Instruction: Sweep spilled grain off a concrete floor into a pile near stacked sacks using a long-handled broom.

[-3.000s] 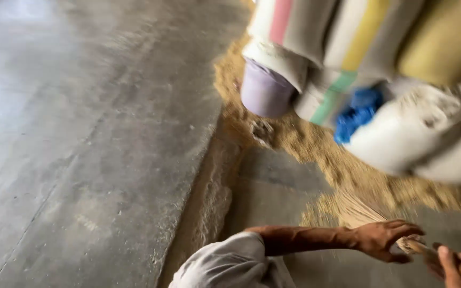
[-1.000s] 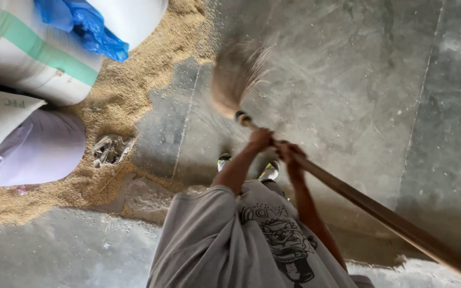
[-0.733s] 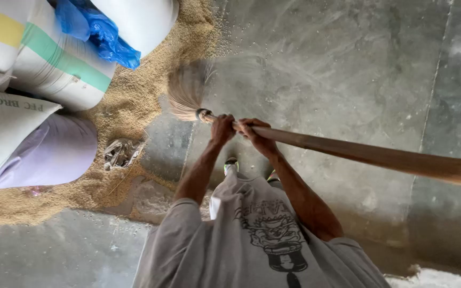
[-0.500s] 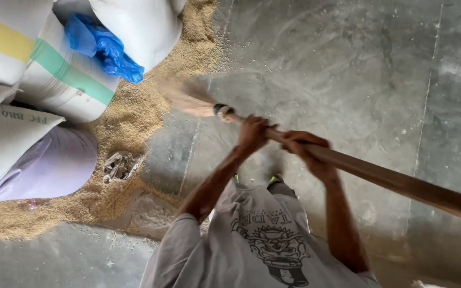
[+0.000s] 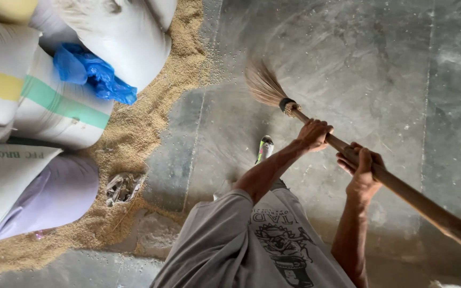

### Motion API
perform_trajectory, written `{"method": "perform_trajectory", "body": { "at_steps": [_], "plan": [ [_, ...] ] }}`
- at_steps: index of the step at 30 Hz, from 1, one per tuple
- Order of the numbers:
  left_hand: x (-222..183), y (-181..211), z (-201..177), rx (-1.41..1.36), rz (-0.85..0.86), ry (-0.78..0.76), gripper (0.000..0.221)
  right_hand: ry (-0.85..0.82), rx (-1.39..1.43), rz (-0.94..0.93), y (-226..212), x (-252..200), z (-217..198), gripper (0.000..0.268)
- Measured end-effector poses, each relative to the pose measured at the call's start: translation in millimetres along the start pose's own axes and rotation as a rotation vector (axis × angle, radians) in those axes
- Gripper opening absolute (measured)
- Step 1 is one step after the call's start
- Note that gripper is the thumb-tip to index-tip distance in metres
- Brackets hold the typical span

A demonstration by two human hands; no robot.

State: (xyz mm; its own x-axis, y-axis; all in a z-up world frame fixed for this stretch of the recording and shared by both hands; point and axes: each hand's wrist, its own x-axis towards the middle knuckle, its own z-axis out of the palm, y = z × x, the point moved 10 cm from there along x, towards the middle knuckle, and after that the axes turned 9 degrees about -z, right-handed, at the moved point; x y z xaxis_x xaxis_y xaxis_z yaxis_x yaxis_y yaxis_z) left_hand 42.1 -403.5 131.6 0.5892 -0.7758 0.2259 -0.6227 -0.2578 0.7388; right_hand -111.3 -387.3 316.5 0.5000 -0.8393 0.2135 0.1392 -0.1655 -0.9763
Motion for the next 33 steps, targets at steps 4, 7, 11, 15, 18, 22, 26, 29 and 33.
{"method": "perform_trajectory", "body": {
  "at_steps": [4,7,11,15,18,22,26,29,33],
  "plan": [
    [12,-102,47,0.053,-0.143,-0.117,0.029,-0.056,0.022,0.046,118,24,30,0.027],
    [1,-181,57,0.114,-0.298,-0.188,0.026,-0.199,-0.001,0.126,170,44,82,0.028],
    [-19,-274,12,0.208,-0.603,-0.171,0.024,-0.503,-0.022,0.321,217,62,170,0.025],
    [-9,-264,-90,0.06,-0.761,-0.027,0.035,-0.775,-0.001,0.123,212,106,230,0.023],
    [37,-243,-147,0.167,-0.623,0.233,0.019,-0.828,0.225,0.427,173,155,250,0.022],
    [93,-159,-181,0.144,-0.385,0.341,0.024,-0.905,0.258,0.341,80,226,204,0.023],
    [159,-116,-151,0.039,-0.304,0.202,0.032,-0.839,0.308,0.036,14,299,138,0.022],
    [203,-93,-119,-0.001,-0.285,0.059,0.025,-0.645,0.296,0.042,-3,317,103,0.024],
    [261,-85,-85,0.04,-0.248,-0.105,0.03,-0.449,0.271,0.072,-4,324,75,0.025]
  ]
}}
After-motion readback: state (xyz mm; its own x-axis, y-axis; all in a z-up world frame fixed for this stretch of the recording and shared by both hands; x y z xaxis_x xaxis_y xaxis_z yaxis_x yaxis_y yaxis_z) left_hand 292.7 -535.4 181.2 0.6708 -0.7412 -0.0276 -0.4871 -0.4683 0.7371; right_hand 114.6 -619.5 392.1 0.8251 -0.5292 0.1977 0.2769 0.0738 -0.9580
